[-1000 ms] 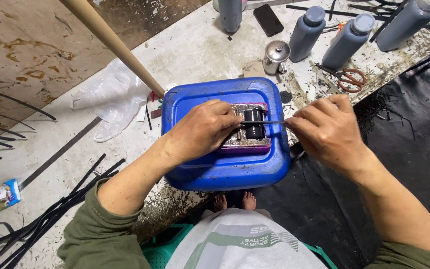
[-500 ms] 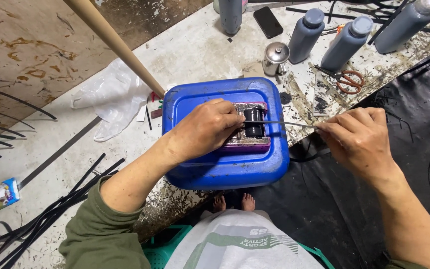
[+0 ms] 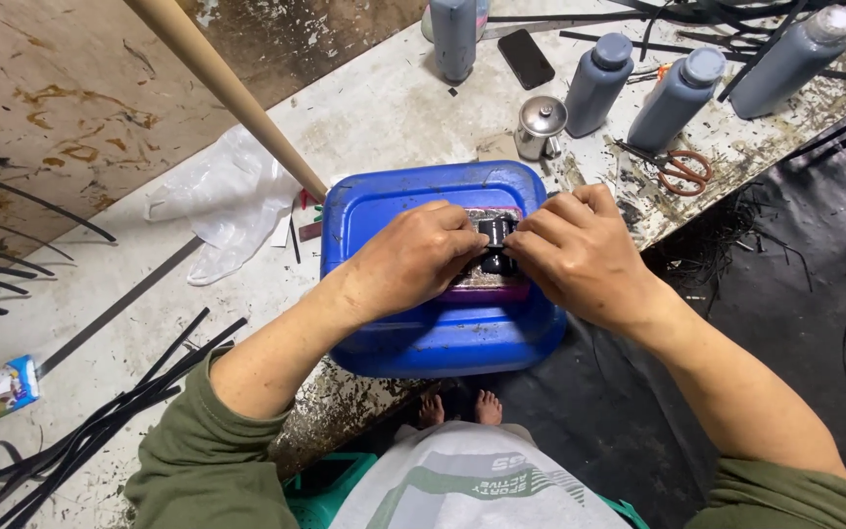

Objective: The person picks up black strips, rubs them on a small device placed on a blue container, and then hangs the coated strips on a drying rack using clothespins. The process is repeated for multiple strips.

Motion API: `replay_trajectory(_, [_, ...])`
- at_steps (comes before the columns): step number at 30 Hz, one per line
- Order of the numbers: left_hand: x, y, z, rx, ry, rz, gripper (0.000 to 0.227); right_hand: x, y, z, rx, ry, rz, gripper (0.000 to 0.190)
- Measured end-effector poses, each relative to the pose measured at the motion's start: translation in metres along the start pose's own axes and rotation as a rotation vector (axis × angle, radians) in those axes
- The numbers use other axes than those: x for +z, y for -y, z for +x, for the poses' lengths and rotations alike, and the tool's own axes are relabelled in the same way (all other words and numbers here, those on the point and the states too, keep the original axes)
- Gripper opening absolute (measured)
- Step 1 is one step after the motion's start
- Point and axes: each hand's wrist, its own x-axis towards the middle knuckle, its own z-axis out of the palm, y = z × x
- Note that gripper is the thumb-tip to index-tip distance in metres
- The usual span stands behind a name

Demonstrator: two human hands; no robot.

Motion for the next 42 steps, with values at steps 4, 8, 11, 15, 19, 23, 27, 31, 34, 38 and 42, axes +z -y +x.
replay_trajectory(4, [0.001,-0.003,0.001,0.003,-0.023,-0.036,0.004,-0.004,-0.003,-0.005,-0.010,0.013,-0.021,0.015])
replay_trajectory(8, [-0.002,0.002,-0.005,-0.009,-0.040,-0.052,0.004,-0.011,-0.012,-0.019,0.017,0.038,-0.024,0.016])
replay_trajectory(11, [-0.005,0.000,-0.005,-0.019,-0.049,-0.055,0.004,-0.020,-0.014,-0.022,0.026,0.035,-0.047,0.014])
replay_trajectory(15, [-0.006,-0.003,-0.005,-0.024,-0.048,-0.042,0.004,-0.026,-0.019,-0.035,0.036,0.058,-0.084,0.016])
replay_trajectory(19, [-0.003,-0.001,-0.004,0.031,-0.062,-0.008,0.006,-0.035,-0.025,-0.044,0.026,0.106,-0.143,0.009])
replay_trajectory(23, [-0.002,-0.005,0.001,0.055,-0.033,0.023,0.012,-0.043,-0.030,-0.051,0.014,0.141,-0.199,0.006])
replay_trajectory(27, [0.012,-0.001,0.006,0.088,-0.010,0.047,0.023,-0.048,-0.033,-0.056,-0.002,0.124,-0.211,0.006])
replay_trajectory(31, [0.019,-0.001,0.017,-0.034,0.177,0.063,0.012,-0.056,-0.035,-0.060,0.012,0.167,-0.261,0.008])
replay_trajectory(34, [0.023,-0.003,0.028,-0.063,0.245,0.092,0.011,-0.063,-0.038,-0.061,0.017,0.189,-0.282,0.008])
replay_trajectory(38, [0.025,-0.005,0.039,0.002,0.217,0.102,0.007,-0.073,-0.038,-0.061,0.034,0.215,-0.315,0.013])
replay_trajectory(42, [0.034,0.000,0.047,0.030,0.187,0.104,0.011,-0.078,-0.047,-0.067,-0.003,0.219,-0.353,0.009])
